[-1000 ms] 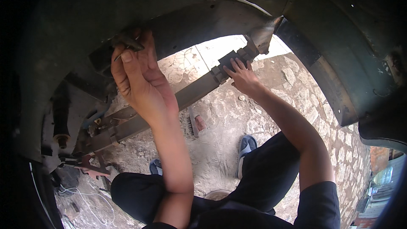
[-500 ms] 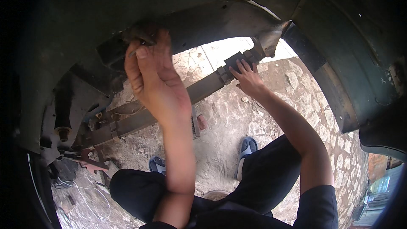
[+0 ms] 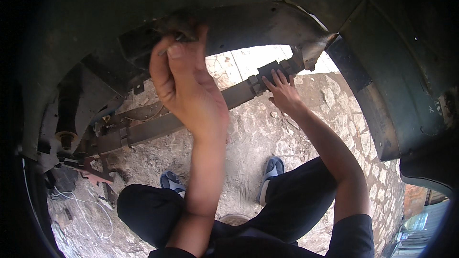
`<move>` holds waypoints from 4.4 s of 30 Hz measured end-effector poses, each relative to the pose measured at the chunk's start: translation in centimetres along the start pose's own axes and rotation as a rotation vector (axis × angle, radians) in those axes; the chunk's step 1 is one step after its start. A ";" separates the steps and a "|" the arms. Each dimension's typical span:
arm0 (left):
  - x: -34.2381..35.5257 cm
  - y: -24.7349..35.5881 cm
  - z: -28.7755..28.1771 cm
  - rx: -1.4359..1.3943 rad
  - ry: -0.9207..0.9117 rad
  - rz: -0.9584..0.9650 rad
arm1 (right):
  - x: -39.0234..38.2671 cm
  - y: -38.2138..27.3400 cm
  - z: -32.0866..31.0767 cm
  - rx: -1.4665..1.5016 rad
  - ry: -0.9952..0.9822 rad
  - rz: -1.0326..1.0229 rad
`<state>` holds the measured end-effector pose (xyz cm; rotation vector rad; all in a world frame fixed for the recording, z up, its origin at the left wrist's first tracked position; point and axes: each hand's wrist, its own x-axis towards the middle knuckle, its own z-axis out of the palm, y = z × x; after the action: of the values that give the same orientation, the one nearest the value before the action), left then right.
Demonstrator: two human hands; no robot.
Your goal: The person crouches under a vehicle and uses a small metal tool to scrape or adjust a metal bracket on the undercarriage. They repeatedly rub the tool against the bracket and surrounding area, occasionally repositioning their hands to reach different spots.
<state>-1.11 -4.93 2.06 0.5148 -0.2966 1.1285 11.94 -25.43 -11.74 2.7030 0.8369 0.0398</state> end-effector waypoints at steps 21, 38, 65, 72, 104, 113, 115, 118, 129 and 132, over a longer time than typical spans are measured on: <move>1.9 0.0 -1.8 -0.123 -0.421 -0.098 | -0.5 0.1 -0.2 0.029 0.012 0.001; 3.6 -0.1 -1.9 -0.176 -0.575 -0.055 | 0.2 1.4 -0.2 0.033 0.048 -0.048; 4.3 -1.1 -2.1 -0.124 -0.664 0.045 | 0.0 -2.1 0.0 -0.095 -0.040 0.028; 2.9 0.4 0.0 0.081 -0.370 0.015 | 0.3 -0.8 1.7 -0.115 0.031 0.072; 3.7 0.0 -2.8 0.142 -0.726 0.154 | 0.7 0.2 0.7 -0.094 0.009 -0.018; 4.0 0.4 -2.7 0.074 -0.759 0.115 | 0.8 -0.4 1.0 -0.084 0.033 -0.005; 4.0 0.0 -2.8 0.011 -0.751 0.114 | 0.8 -0.5 1.2 -0.109 0.043 -0.012; 3.8 -0.3 -3.1 -0.057 -0.696 0.043 | 0.9 -1.3 1.3 -0.114 0.033 -0.001; 3.7 -0.4 -3.3 -0.145 -0.646 -0.057 | 0.7 -1.3 0.8 -0.112 -0.012 -0.036; 4.9 -1.2 -4.5 -0.290 -0.787 -0.093 | 0.3 0.0 0.8 -0.161 -0.039 0.007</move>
<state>1.87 0.84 0.27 0.6890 -1.0899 0.7310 12.30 -25.47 -12.57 2.5481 0.7780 0.0533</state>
